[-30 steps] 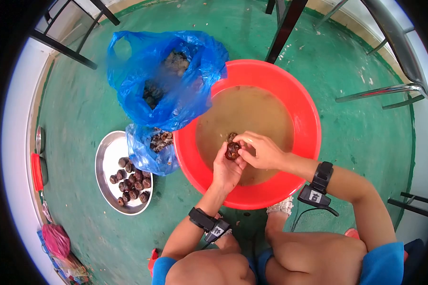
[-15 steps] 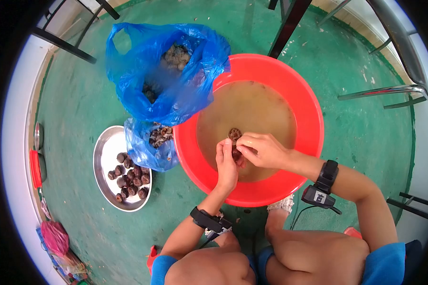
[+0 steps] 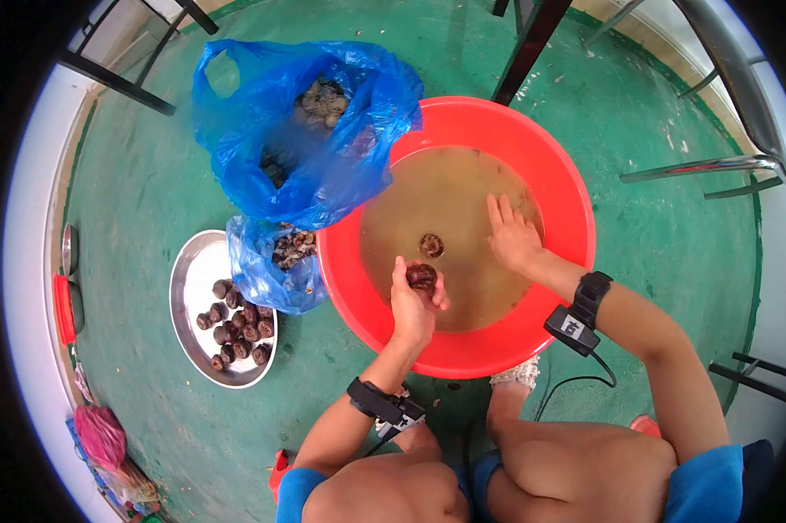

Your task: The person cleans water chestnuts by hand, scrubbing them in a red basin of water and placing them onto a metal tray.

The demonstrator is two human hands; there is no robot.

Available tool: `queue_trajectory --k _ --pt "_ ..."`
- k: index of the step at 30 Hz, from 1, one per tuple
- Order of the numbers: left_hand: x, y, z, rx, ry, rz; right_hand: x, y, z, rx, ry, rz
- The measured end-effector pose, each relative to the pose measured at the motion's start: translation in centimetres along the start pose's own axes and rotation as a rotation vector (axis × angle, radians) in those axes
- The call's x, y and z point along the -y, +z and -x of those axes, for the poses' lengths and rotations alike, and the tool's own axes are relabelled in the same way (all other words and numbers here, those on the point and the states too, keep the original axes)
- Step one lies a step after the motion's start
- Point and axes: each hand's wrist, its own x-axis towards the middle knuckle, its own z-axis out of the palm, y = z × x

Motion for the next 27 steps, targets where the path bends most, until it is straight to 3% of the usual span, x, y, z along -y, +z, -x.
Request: queue_trajectory --k 4,6,8,10,11,12,14,19,21,24,27 --pt "0.4 -0.1 -0.6 -0.095 0.042 0.003 1.4 -1.0 1.3 0.090 -0.172 -0.097" --pt "0.6 -0.7 -1.0 -0.090 0.000 -0.021 2.7 -4.1 0.3 0.449 -0.110 -0.365" --pt "0.6 -0.6 -0.9 -0.054 0.004 -0.036 3.7 -5.6 0.4 0.331 -0.051 -0.448" --pt "0.7 -0.7 -0.8 -0.019 0.011 -0.056 4.4 -6.9 0.4 0.160 -0.195 -0.782" --pt "0.9 -0.8 -0.9 -0.005 0.050 -0.053 4.9 -7.7 0.6 0.213 -0.204 -0.856" --pt "0.9 -0.7 -0.9 0.010 0.088 -0.051 5.2 -7.9 0.7 0.211 -0.204 -0.857" --pt "1.0 -0.3 -0.8 0.005 0.109 -0.080 5.6 -8.2 1.0 0.152 -0.460 -0.771" --pt "0.7 0.4 -0.3 0.032 0.135 -0.070 5.6 -7.6 1.1 0.249 -0.431 -0.720" --pt "0.5 0.2 -0.4 0.171 0.020 -0.017 5.4 -7.8 1.3 0.066 -0.422 -0.754" --pt "0.2 0.5 0.0 0.262 -0.126 -0.087 5.1 -7.9 1.5 0.061 -0.327 -0.818" --pt "0.3 0.8 0.1 0.148 -0.085 -0.114 4.7 -7.7 1.6 0.009 -0.404 -0.788"
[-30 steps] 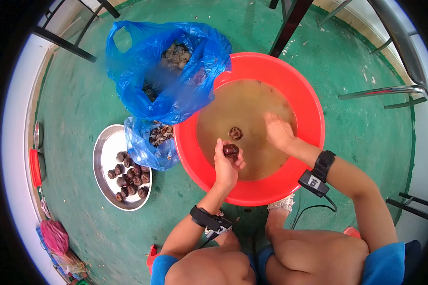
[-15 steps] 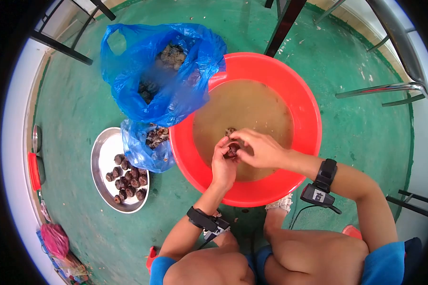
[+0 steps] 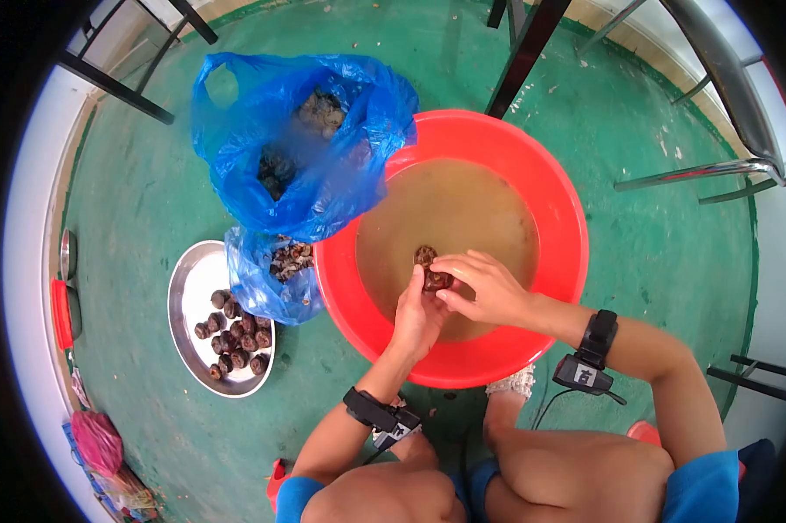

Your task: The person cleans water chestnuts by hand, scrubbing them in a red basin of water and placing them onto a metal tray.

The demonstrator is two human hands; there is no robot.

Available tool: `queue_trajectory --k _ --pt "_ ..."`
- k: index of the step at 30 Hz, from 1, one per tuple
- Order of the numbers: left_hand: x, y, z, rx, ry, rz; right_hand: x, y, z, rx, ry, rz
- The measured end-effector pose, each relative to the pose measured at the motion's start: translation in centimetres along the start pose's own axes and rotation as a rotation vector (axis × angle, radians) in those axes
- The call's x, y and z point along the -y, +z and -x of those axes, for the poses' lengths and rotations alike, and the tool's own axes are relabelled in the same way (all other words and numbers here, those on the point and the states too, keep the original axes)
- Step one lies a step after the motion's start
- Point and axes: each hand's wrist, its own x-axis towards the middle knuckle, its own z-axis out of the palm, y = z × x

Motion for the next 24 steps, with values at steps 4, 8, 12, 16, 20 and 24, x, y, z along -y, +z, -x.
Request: queue_trajectory --k 4,8,12,16,20,24 --pt "0.1 -0.8 -0.3 0.144 -0.016 0.003 -0.2 -0.3 -0.4 -0.005 -0.001 -0.067" --pt "0.3 -0.6 -0.3 0.048 -0.009 0.029 -0.1 0.0 -0.3 0.017 -0.142 0.147" --pt "0.3 -0.4 -0.1 0.077 0.002 -0.050 0.1 -0.1 -0.3 0.050 -0.192 0.225" --pt "0.1 0.2 0.2 0.020 0.025 -0.104 0.2 0.1 -0.6 -0.030 -0.166 0.153" --pt "0.0 -0.3 -0.1 0.044 -0.021 -0.051 0.3 0.2 -0.4 -0.098 0.138 -0.071" --pt "-0.3 0.0 0.3 0.003 -0.026 0.041 -3.2 -0.1 -0.5 0.141 0.497 0.390"
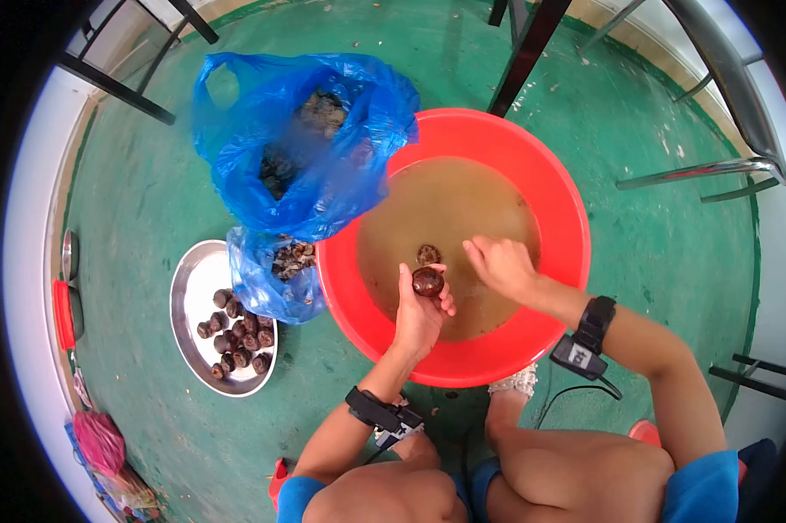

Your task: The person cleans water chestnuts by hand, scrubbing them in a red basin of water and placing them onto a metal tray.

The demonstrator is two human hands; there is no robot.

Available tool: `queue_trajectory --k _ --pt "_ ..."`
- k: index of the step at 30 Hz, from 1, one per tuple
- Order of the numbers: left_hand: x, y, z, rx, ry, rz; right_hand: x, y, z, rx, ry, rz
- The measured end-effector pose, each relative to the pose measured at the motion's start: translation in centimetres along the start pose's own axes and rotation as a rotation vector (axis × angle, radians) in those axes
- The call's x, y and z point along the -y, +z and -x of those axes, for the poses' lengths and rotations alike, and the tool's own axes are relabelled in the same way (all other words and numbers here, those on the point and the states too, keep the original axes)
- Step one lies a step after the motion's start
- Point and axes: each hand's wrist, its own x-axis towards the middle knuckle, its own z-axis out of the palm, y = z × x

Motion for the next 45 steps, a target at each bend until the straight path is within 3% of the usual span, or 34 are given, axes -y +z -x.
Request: queue_trajectory --k 2,3,5,6,7,9,10,11,13,14,16,17,19,21,23,33,39,41,45 --pt "0.0 -0.2 -0.1 0.001 0.019 0.004 -1.9 0.1 -1.0 0.247 0.111 0.199" --pt "0.0 -0.3 -0.2 -0.018 0.021 0.026 -3.4 1.6 -0.9 0.248 0.111 0.198" --pt "0.2 -0.5 -0.4 -0.037 0.022 0.047 -6.0 4.9 -0.7 -0.143 0.050 0.412" --pt "0.4 -0.6 -0.5 -0.086 0.034 0.054 -5.3 4.6 -0.4 0.018 0.106 0.397" --pt "0.5 -0.7 -0.6 -0.135 0.046 0.060 -4.7 4.2 -0.6 0.018 0.107 0.397" --pt "0.5 -0.8 -0.7 -0.126 0.093 0.020 -3.8 3.2 -0.7 0.634 0.030 -0.229" --pt "0.5 -0.8 -0.7 -0.116 0.140 -0.021 -3.8 3.8 -0.3 0.499 0.014 -0.333" --pt "0.6 -0.7 -0.7 -0.118 0.139 -0.021 -3.7 3.8 -0.2 0.502 0.014 -0.334" --pt "0.5 -0.2 -0.4 -0.114 0.215 -0.115 -2.2 2.6 0.1 -0.323 -0.357 0.019" --pt "0.5 -0.3 -0.4 -0.114 0.215 -0.116 -1.5 2.0 0.0 -0.322 -0.358 0.018" --pt "0.8 -0.4 -0.5 -0.101 0.252 -0.257 -0.4 0.9 -0.1 0.012 -0.133 -0.622" --pt "0.9 -0.4 -0.6 -0.100 0.252 -0.257 0.1 0.6 -0.2 0.012 -0.133 -0.621" --pt "1.1 -0.2 -0.6 -0.054 0.402 -0.416 0.7 0.0 0.0 0.270 -0.029 -0.785" --pt "1.2 -0.2 -0.6 -0.025 0.414 -0.464 1.3 -0.8 0.6 0.252 -0.086 -0.690" --pt "1.2 -0.1 -0.3 0.006 0.425 -0.512 1.9 -1.6 0.9 0.132 -0.229 -0.400" --pt "0.8 0.7 0.5 0.140 0.468 -0.485 0.9 -1.0 0.9 0.076 -0.269 -0.533" --pt "1.0 0.5 0.2 0.086 0.462 -0.461 1.1 -1.2 1.0 0.018 -0.173 -0.627" --pt "1.0 0.4 0.1 0.057 0.483 -0.457 1.6 -1.6 1.0 0.017 -0.019 -0.697" --pt "0.9 0.4 0.1 0.062 0.534 -0.484 1.3 -1.9 1.1 0.125 -0.144 -0.439"
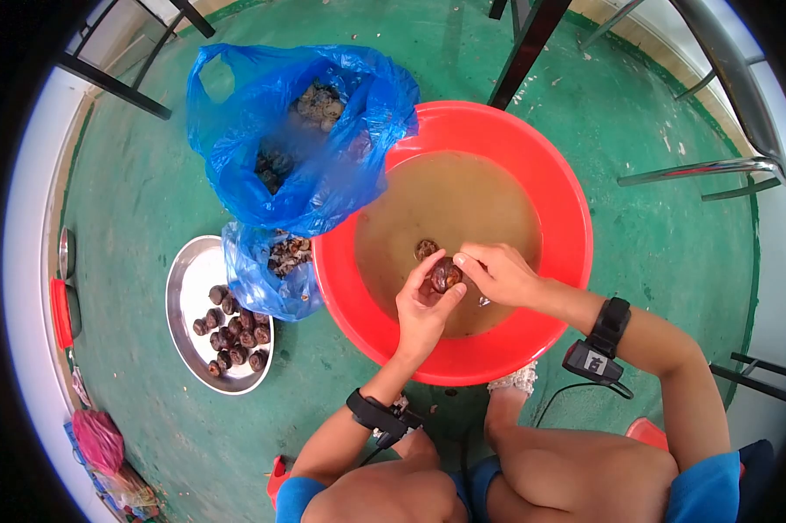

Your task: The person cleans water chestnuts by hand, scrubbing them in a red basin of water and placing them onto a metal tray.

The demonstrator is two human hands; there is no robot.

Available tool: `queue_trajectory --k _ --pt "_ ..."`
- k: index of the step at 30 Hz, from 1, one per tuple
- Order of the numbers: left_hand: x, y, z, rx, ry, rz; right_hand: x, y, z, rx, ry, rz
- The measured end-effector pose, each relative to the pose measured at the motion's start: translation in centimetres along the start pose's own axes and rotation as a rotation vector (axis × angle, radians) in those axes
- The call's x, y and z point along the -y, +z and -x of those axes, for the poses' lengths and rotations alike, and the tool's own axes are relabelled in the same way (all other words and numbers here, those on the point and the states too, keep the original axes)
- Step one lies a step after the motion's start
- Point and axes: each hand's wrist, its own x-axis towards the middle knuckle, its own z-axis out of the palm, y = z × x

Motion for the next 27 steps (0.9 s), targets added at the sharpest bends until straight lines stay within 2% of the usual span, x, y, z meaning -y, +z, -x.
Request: queue_trajectory --k 2,6,8,9,10,11,12,13,14,15,16,17,19,20,22,23,24,26,27 --pt "0.0 0.0 0.1 0.006 0.007 -0.027 -0.8 0.9 0.0 -0.116 -0.161 -0.133" --pt "-0.1 0.2 0.2 -0.019 -0.014 -0.035 -0.5 0.4 -0.1 -0.157 -0.048 -0.125" --pt "-0.2 0.2 0.3 -0.061 -0.018 -0.034 -1.8 0.6 -0.5 -0.170 0.166 0.211" --pt "-0.2 0.1 0.3 -0.069 -0.022 -0.066 -3.3 0.8 -0.8 -0.113 0.196 0.356" --pt "-0.2 0.0 0.3 -0.077 -0.025 -0.098 -5.5 1.4 -1.0 -0.112 0.191 0.355" --pt "-0.1 -0.2 0.2 -0.081 -0.021 -0.100 -7.8 1.9 -1.1 -0.162 0.174 0.569" --pt "0.2 -0.4 0.2 -0.118 -0.121 -0.068 -8.0 1.8 -1.3 -0.213 0.154 0.781" --pt "0.6 -0.7 0.1 -0.154 -0.222 -0.035 -8.2 1.5 -1.4 -0.216 0.149 0.781" --pt "0.9 -1.0 0.0 -0.155 -0.218 -0.037 -8.5 1.2 -1.5 0.034 0.305 0.682" --pt "1.3 -1.4 -0.1 -0.317 -0.376 0.098 -8.3 0.9 -1.5 0.283 0.458 0.573" --pt "1.9 -1.9 -0.3 -0.477 -0.534 0.234 -8.0 1.1 -1.9 0.369 0.580 0.214" --pt "2.9 -3.2 -0.4 -0.399 -0.646 0.329 -7.5 1.5 -2.6 0.446 0.688 -0.150" --pt "2.9 -3.0 -0.5 -0.378 -0.713 0.398 -3.8 1.6 -1.9 0.474 0.652 -0.663" --pt "2.9 -2.9 -0.3 -0.360 -0.783 0.465 -2.2 1.6 -1.5 0.478 0.654 -0.665" --pt "2.6 -2.8 -0.4 -0.306 -0.754 0.447 0.1 1.3 -1.0 0.301 0.060 -0.206" --pt "2.5 -2.6 -0.5 -0.249 -0.724 0.431 0.2 1.4 -0.7 0.212 0.002 0.080" --pt "2.1 -2.4 -0.4 -0.248 -0.726 0.430 0.0 1.4 -0.6 0.211 0.003 0.079" --pt "1.1 -1.8 -0.4 -0.196 -0.787 0.374 -0.5 1.1 -0.4 0.047 -0.131 0.746" --pt "0.8 -1.6 -0.2 -0.197 -0.788 0.375 -0.6 1.1 -0.2 0.048 -0.130 0.745"
